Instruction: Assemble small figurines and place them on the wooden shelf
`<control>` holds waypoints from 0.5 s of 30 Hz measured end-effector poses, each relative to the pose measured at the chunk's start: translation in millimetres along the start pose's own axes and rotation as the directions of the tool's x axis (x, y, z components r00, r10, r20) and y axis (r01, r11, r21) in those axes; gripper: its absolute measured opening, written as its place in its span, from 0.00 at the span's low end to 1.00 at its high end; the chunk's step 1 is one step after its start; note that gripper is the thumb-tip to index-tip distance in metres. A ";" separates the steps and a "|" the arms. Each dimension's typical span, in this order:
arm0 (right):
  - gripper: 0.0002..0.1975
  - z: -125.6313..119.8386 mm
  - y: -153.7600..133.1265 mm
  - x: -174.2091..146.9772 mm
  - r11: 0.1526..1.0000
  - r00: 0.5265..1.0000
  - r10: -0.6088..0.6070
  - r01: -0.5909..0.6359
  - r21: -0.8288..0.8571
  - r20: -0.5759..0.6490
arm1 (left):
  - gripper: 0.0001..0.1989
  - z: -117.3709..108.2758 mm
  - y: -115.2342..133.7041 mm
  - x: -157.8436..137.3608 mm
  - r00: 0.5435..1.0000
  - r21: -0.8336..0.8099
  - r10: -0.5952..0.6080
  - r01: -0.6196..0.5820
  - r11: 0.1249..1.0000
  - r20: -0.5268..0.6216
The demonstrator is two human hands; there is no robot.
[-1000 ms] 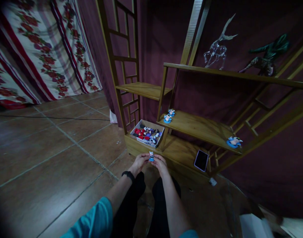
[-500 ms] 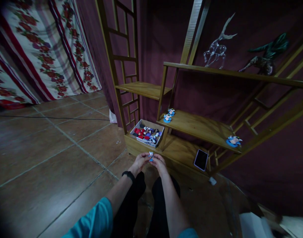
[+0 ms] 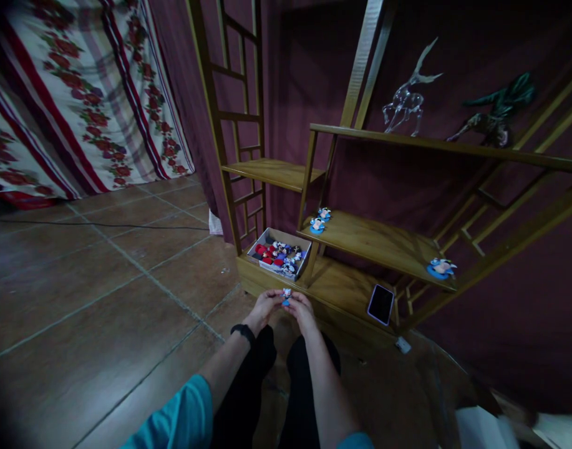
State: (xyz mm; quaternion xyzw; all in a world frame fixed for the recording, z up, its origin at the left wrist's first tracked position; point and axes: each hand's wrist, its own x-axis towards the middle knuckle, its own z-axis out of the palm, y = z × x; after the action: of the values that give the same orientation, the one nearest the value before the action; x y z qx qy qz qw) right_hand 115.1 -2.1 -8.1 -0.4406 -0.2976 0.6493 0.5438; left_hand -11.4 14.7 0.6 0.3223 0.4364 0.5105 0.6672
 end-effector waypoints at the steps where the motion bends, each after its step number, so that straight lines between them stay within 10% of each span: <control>1: 0.15 0.5 -0.4 -0.1 1.000 1.000 0.007 -0.007 -0.003 -0.004 | 0.11 -0.3 0.6 -0.5 1.000 -0.008 -0.014 0.014 1.000 0.001; 15: 0.15 3.9 -3.1 0.4 1.000 0.999 -0.020 0.019 -0.020 -0.047 | 0.18 -2.3 -7.1 5.6 0.999 -0.067 -0.013 0.009 0.998 -0.046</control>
State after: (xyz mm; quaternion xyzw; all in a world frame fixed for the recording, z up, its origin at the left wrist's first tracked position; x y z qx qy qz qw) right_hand 113.0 -0.7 -3.8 -0.4583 -0.2952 0.6305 0.5525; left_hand -10.1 18.0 -8.0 0.2853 0.4361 0.5285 0.6701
